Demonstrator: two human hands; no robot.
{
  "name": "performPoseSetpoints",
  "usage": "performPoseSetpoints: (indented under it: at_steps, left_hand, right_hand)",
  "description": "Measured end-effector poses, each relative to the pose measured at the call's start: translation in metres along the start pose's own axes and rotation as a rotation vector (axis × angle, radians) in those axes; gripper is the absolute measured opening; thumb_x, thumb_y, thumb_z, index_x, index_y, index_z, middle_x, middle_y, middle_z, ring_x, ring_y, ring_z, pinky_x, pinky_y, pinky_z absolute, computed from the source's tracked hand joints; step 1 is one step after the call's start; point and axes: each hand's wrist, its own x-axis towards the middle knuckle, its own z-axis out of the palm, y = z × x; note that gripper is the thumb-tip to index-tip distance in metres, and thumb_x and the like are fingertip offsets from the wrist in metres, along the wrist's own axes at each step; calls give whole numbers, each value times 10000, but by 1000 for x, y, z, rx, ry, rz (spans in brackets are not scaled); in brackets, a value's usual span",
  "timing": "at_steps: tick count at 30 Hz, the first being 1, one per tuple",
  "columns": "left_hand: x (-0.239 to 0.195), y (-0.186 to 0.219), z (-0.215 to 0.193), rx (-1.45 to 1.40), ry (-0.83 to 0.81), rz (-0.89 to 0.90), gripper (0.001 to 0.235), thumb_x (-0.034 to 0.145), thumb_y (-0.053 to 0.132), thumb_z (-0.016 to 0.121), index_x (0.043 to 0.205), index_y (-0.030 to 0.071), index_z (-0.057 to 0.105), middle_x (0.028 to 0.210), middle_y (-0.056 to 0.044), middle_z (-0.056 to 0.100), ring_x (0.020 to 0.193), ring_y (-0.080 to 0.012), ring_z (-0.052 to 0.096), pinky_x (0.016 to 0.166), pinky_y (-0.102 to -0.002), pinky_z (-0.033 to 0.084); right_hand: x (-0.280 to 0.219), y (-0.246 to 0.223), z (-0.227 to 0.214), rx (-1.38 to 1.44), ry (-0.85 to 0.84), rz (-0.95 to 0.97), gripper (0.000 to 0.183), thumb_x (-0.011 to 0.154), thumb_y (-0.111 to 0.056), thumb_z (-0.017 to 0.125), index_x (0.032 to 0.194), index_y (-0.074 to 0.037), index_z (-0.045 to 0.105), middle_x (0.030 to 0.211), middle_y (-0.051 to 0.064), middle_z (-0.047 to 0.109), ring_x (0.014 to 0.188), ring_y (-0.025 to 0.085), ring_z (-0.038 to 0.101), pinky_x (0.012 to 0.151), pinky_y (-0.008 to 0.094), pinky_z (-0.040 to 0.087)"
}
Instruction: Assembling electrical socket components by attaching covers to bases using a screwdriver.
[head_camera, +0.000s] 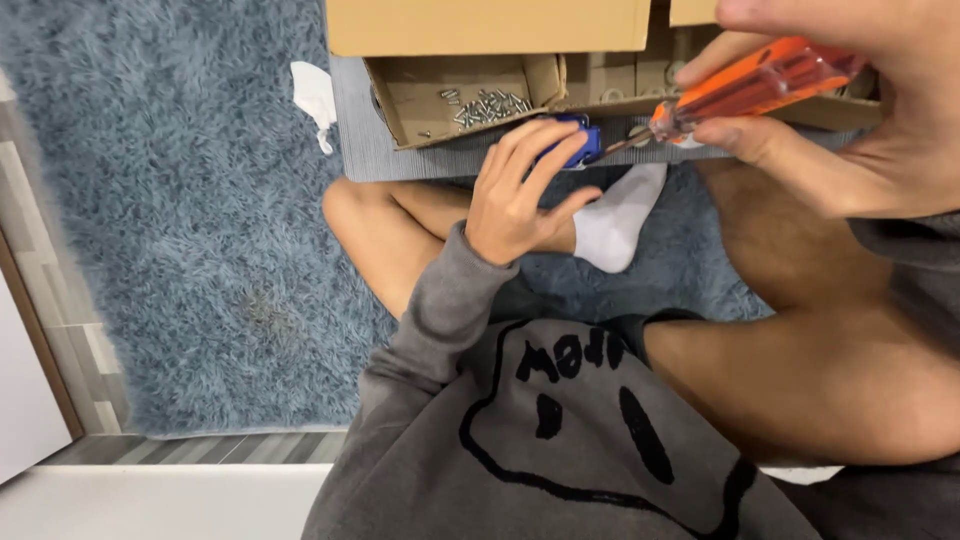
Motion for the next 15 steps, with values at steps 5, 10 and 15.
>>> performPoseSetpoints:
  at_steps: [5,10,15]
  left_hand:
    - [-4,-6,12,173,-16,-35,600,889,220,1002,1408,129,716,1495,16,659,1363,-225,638,1079,-375,542]
    - [-6,-13,20,135,20,-28,550,855,120,1012,1339,123,750,1439,6,679,1333,-236,641,1129,-401,568]
    - [-12,-18,32,115,61,-34,548,852,148,1031,1326,128,758,1411,-9,697,1319,-258,647,1180,-427,568]
  right_hand:
    - [2,2,1,4,-15,8,664,1033,197,821,1561,227,419,1339,410,731,1168,450,805,974,454,666]
    - [4,6,3,6,-38,-20,652,1031,199,823,1550,249,431,1339,411,731,1175,455,802,992,457,671]
    - [24,-21,-3,-84,-109,166,500,987,161,777,1462,255,652,1259,312,763,929,309,760,796,381,608]
